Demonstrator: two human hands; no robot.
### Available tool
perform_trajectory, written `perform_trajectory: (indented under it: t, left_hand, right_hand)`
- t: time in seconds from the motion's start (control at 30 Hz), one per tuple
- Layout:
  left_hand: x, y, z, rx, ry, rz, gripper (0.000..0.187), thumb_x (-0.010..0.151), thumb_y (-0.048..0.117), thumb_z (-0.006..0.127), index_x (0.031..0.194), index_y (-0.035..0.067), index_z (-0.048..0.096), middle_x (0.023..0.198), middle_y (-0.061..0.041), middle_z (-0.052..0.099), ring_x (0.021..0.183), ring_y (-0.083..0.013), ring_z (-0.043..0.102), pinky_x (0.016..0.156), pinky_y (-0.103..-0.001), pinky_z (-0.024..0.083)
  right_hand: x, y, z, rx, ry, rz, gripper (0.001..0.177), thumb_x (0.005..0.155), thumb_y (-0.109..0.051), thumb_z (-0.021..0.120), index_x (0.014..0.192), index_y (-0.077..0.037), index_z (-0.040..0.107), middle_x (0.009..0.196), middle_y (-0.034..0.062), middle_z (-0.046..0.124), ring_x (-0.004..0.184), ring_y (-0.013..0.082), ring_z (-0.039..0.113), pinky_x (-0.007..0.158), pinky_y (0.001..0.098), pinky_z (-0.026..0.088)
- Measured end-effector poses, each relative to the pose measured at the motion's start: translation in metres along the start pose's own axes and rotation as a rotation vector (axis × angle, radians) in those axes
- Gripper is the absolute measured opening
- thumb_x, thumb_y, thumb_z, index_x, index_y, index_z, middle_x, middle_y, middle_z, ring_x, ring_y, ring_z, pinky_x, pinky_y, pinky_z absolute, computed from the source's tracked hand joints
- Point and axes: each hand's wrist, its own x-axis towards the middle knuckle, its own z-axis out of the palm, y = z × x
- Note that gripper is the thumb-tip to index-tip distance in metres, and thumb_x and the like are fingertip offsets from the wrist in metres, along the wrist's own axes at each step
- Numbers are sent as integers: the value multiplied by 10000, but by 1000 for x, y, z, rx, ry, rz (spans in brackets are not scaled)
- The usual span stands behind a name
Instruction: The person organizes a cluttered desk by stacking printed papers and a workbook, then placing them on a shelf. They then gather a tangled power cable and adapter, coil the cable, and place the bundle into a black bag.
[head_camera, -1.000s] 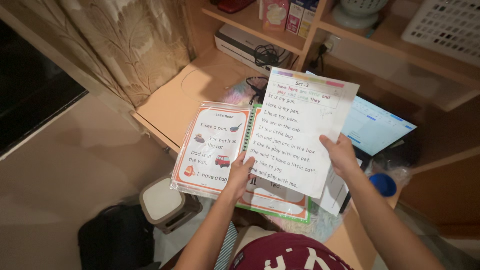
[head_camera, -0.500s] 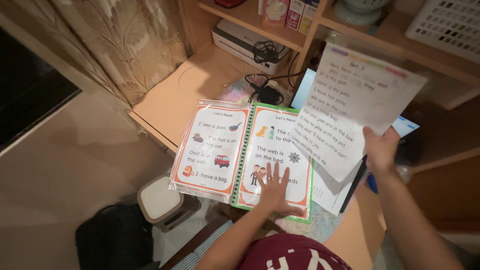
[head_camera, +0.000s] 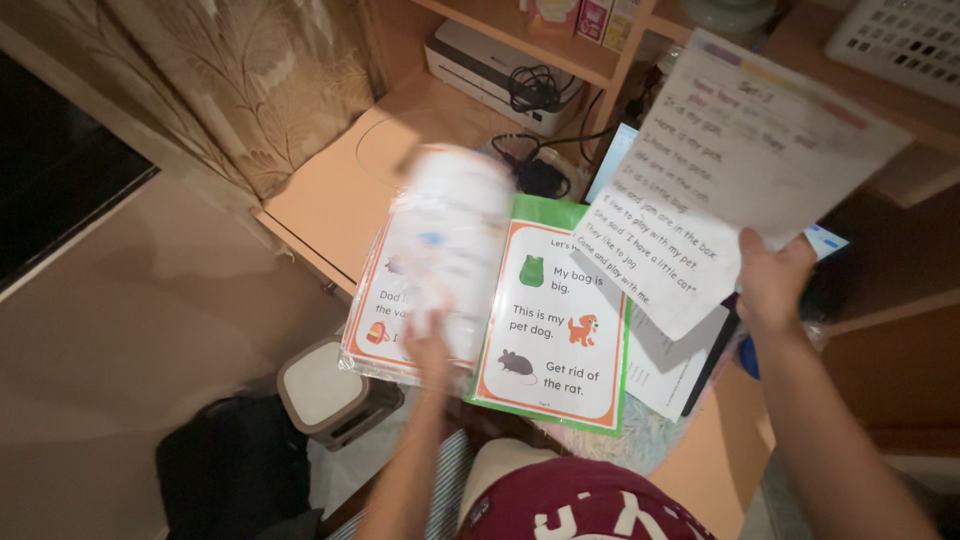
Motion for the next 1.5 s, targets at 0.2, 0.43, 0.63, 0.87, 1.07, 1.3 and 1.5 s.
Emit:
perform_trajectory:
  t: [0.2, 0.43, 0.63, 0.87, 1.07, 1.3, 1.5]
  left_hand:
    - [25, 54, -58, 151, 360, 267, 532, 965, 94, 654, 1456, -40, 497, 1416, -247, 577, 1319, -384, 495, 1128, -481, 395]
    - [-113, 60, 39, 705, -645, 559, 1110, 796, 505, 789, 1566, -69, 232, 1636, -289, 202, 1552, -482, 49, 1269, -581, -50]
    - [-160, 27, 66, 1135, -945, 780, 1292, 672, 667, 804, 1610, 50, 165, 1670, -277, 4, 1523, -463, -122, 1110, -749, -113]
    - [-135, -8, 56, 989, -704, 964, 1002, 792, 663, 758, 1574, 178, 362, 1729, -153, 118, 1630, -389, -10, 1261, -703, -44]
    - [-176, 54, 46, 1042, -930, 727, 1262, 642, 542, 850, 1614, 6, 248, 1691, -252, 107, 1543, -487, -16, 1099, -735, -80]
    - [-149, -18, 58, 895, -685, 975, 769, 869, 279, 762, 1548, 112, 441, 1611, -185, 379, 1534, -409, 239, 1181, -713, 59]
    - [-104, -44, 61, 52, -505, -27, 659, 975, 356, 622, 1509, 15, 441, 1410, -227, 604, 1287, -338, 630, 1148, -438, 448]
  right_hand:
    - [6, 9, 19, -58, 7, 91, 367, 960, 94, 625, 1321, 80, 559, 1264, 127, 683, 1107, 199, 673, 955, 287, 525]
    - [4, -6, 30, -69, 30, 59, 323, 952, 87, 628, 1273, 83, 591, 1216, 125, 698, 1060, 181, 677, 906, 279, 529]
    - [4, -17, 23, -137, 57, 5, 307, 974, 53, 648, 1276, 94, 608, 1194, 136, 706, 1043, 198, 677, 903, 293, 533]
    - [21, -20, 10, -56, 47, -84, 374, 936, 90, 636, 1305, 116, 590, 1241, 158, 699, 1103, 222, 684, 966, 302, 534]
    - [18, -25, 40, -161, 80, 114, 297, 983, 11, 663, 1258, 91, 584, 1186, 157, 701, 1042, 217, 703, 907, 304, 568]
    - [10, -19, 40, -135, 53, 40, 283, 977, 27, 662, 1244, 91, 590, 1202, 160, 700, 1045, 202, 685, 882, 300, 549]
    - [25, -8, 24, -75, 74, -47, 301, 977, 47, 669, 1265, 93, 596, 1237, 156, 705, 1087, 203, 688, 943, 285, 546]
